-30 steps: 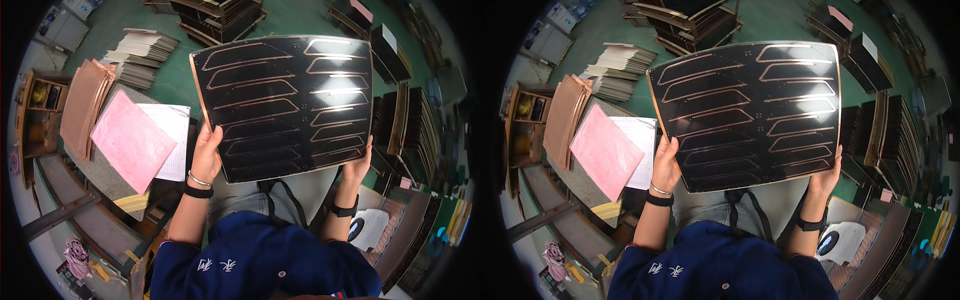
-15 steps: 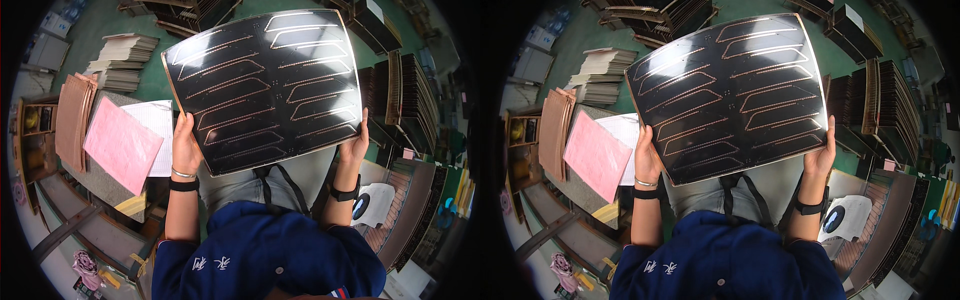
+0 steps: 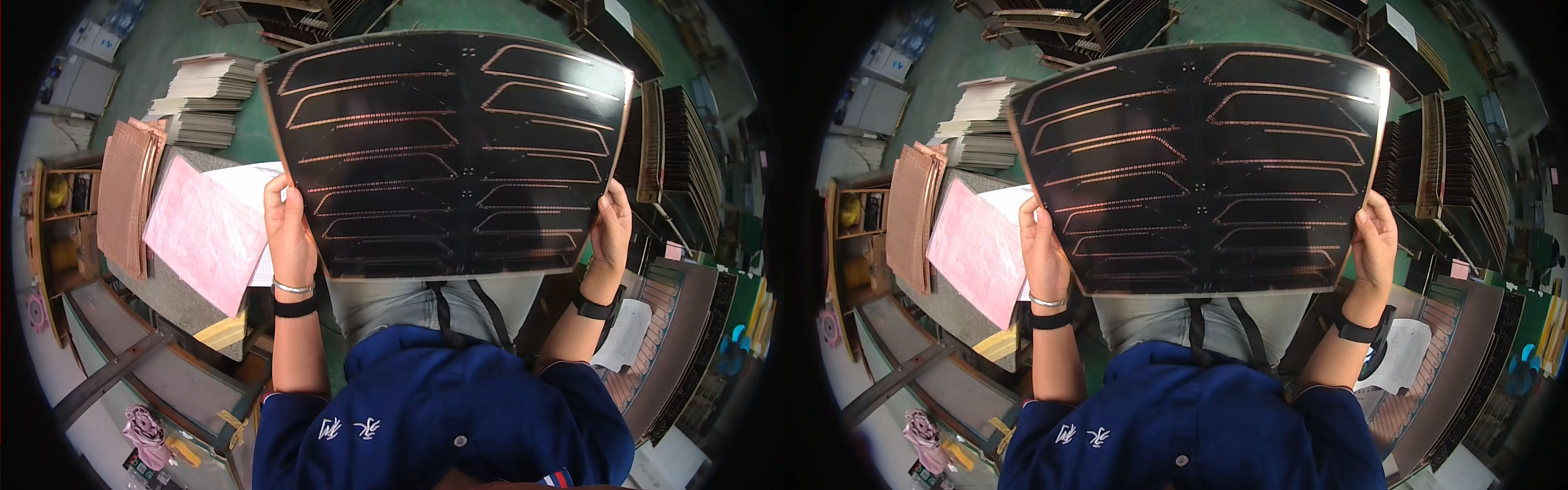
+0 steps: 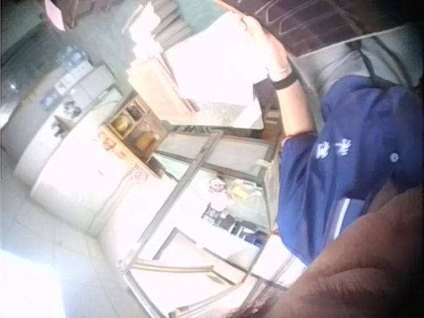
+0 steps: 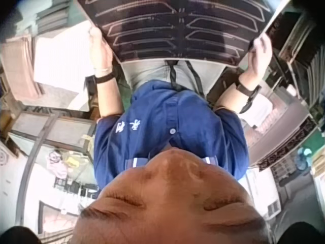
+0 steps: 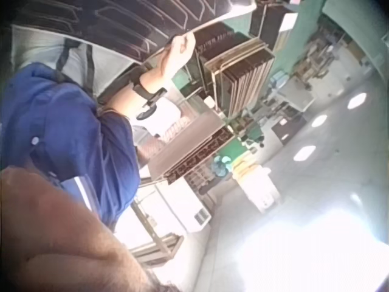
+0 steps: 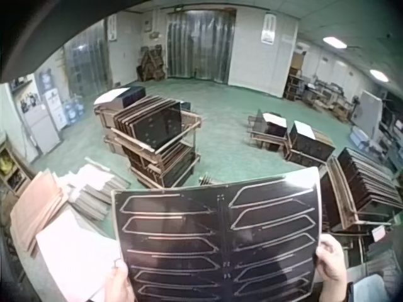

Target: Inspecting and sorting black reflective panels from a rack on a factory floor.

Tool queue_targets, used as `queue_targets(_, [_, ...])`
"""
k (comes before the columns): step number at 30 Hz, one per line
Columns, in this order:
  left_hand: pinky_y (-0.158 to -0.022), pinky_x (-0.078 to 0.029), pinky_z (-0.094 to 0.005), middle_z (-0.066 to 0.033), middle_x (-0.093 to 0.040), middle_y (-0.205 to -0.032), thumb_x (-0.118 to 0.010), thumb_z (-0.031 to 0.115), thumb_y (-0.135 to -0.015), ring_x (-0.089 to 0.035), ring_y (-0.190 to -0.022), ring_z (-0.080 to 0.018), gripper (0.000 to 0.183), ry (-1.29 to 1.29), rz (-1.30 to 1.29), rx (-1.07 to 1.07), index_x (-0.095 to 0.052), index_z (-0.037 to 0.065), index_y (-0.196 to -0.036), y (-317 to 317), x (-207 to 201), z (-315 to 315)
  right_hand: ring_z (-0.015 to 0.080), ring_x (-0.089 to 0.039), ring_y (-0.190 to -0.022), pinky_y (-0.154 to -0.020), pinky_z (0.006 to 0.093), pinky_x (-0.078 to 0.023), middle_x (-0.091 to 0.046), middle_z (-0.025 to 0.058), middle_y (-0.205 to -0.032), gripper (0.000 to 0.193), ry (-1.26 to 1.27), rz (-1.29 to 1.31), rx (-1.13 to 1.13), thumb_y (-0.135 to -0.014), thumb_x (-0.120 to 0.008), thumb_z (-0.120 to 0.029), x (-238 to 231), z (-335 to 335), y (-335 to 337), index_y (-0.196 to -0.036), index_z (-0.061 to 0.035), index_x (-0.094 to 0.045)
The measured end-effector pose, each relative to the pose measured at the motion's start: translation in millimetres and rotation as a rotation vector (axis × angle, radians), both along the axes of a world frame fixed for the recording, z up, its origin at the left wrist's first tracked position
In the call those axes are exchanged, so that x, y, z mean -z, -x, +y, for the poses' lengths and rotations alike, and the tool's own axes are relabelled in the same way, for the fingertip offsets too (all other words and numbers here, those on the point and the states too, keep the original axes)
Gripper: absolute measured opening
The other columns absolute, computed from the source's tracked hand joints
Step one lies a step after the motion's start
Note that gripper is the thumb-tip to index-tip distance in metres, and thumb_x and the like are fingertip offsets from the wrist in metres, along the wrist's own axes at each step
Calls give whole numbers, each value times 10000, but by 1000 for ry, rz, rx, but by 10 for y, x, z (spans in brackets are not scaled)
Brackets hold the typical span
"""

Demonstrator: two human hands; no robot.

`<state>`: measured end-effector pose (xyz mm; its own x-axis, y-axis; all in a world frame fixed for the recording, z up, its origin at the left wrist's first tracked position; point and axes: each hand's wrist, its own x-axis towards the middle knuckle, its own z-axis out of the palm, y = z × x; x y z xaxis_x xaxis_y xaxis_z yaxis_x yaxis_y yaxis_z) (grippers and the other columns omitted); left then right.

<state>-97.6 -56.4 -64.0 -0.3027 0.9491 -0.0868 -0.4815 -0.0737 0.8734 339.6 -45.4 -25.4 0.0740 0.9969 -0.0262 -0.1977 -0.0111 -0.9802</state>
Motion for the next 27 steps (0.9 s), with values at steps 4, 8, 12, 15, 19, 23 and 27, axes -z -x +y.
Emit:
queue_targets(4, [-913,-409,-298,-78,-563,-1090,-516,64,-922,-530,-995,-141,55,-122,145,-44,-519,48,-975,-22,28,-49,185,-449,-1162,-1039,409,-347,-501,113,-1235,218,-123,145,232,-855,-562,-16,116,130,112,-1071,-34,-530])
queue_targets(8, [-1032,-377,-382,-166,-422,-1339,-528,-23,-867,-427,-1245,-254,198,-256,289,80,-490,45,-1050,-125,21,25,240,-417,-1252,-999,394,-442,-368,178,-1396,159,-393,159,6,-833,-570,24,343,226,77,-917,-86,-492])
queue_targets(12, [-803,-548,-319,-130,-539,-1191,-511,-43,-874,-593,-1008,-209,280,-39,144,87,-473,73,-1126,-3,103,-31,255,-564,-1073,-808,361,-562,-510,169,-1253,128,-121,431,144,-874,-512,-18,244,138,360,-975,-96,-497])
queue_targets(15, [-770,-536,-276,-140,-582,-1110,-487,-42,-888,-613,-931,-187,293,9,-56,92,-458,27,-1171,-20,19,-38,262,-617,-976,-752,374,-576,-578,143,-1160,202,69,654,176,-943,-441,-149,113,119,440,-1132,-119,-504])
queue_targets(19, [-726,-558,-291,-139,-586,-1108,-446,21,-920,-620,-908,-191,315,126,-441,161,-429,57,-1232,-96,-196,78,270,-625,-974,-848,368,-527,-587,135,-1157,431,203,536,133,-957,-420,-294,-220,153,715,-1288,-18,-430])
queue_targets(23, [-830,-514,-325,-115,-573,-1147,-388,185,-969,-586,-981,-208,322,219,-791,218,-438,56,-1260,-25,-145,40,222,-658,-880,-761,314,-556,-626,162,-1060,341,321,455,-67,-907,-523,-164,178,101,488,-1169,53,-500])
queue_targets(27, [-979,-412,-398,-101,-519,-1253,-402,282,-971,-529,-1108,-267,399,47,-798,161,-407,62,-1304,-65,308,-75,254,-634,-964,-806,373,-551,-586,178,-1150,387,192,547,-3,-934,-482,-189,356,167,740,-1251,29,-443])
